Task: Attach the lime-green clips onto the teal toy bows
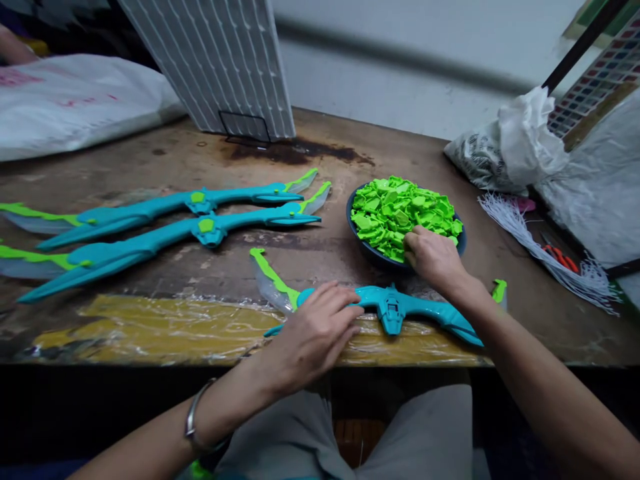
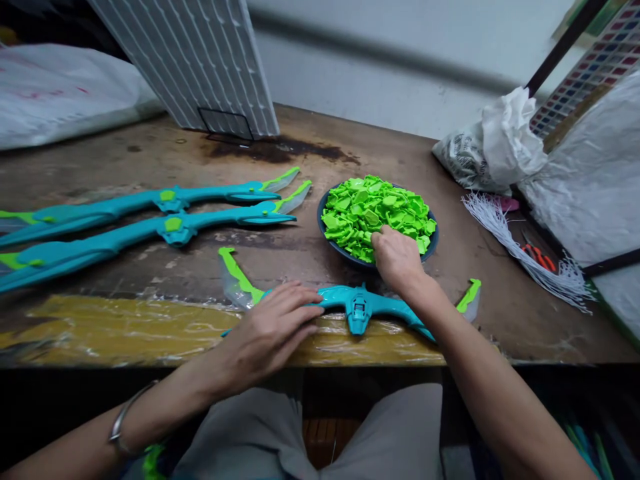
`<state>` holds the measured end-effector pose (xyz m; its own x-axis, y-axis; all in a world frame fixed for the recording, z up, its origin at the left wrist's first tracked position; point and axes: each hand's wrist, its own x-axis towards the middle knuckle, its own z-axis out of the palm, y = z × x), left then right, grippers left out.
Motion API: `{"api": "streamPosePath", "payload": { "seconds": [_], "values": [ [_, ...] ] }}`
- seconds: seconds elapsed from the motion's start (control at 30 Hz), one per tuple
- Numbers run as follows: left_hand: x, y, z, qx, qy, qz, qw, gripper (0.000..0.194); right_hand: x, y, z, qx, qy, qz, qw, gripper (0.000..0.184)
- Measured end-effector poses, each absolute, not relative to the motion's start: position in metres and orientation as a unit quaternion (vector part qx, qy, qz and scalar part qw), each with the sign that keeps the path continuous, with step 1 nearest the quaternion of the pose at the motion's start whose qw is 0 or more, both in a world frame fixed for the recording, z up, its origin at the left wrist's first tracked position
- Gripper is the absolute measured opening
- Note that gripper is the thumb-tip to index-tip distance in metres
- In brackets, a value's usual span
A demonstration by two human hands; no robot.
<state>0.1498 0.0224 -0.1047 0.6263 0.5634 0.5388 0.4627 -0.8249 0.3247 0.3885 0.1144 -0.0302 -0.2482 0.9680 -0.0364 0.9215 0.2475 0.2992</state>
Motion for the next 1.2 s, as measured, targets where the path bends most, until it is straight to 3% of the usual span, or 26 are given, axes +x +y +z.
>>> {"api": "streamPosePath", "payload": {
  "seconds": [0.07, 0.17, 0.23, 0.33, 0.6, 0.83, 1.1, 1.2],
  "values": [
    [0.167, 0.024, -0.109, 0.900, 0.285, 0.316, 0.089, 0.014, 0.395, 0.110, -0.036, 0.596, 0.792, 0.127, 0.037, 0.013],
    [0.188, 0.027, -0.117, 0.900, 0.297, 0.307, 0.091, 0.010, 0.405, 0.090, -0.048, 0.545, 0.813, 0.156, -0.135, 0.018],
    [0.197, 0.029, -0.124, 0.898, 0.316, 0.293, 0.088, 0.018, 0.411, 0.069, -0.059, 0.491, 0.830, 0.123, -0.234, 0.019],
    [0.203, 0.030, -0.134, 0.894, 0.332, 0.288, 0.087, 0.032, 0.418, 0.037, -0.082, 0.467, 0.835, 0.038, -0.290, 0.018],
    [0.202, 0.031, -0.146, 0.892, 0.320, 0.310, 0.079, 0.038, 0.416, 0.004, -0.122, 0.485, 0.821, 0.082, -0.290, 0.021],
    [0.201, 0.031, -0.147, 0.886, 0.327, 0.316, 0.092, 0.040, 0.404, -0.003, -0.119, 0.473, 0.830, 0.029, -0.294, 0.011],
    [0.201, 0.031, -0.145, 0.890, 0.326, 0.310, 0.076, 0.037, 0.412, 0.008, -0.111, 0.525, 0.823, 0.008, -0.215, 0.021],
    [0.199, 0.032, -0.145, 0.892, 0.321, 0.308, 0.085, 0.038, 0.415, 0.013, -0.108, 0.526, 0.820, -0.009, -0.224, 0.016]
  ]
}}
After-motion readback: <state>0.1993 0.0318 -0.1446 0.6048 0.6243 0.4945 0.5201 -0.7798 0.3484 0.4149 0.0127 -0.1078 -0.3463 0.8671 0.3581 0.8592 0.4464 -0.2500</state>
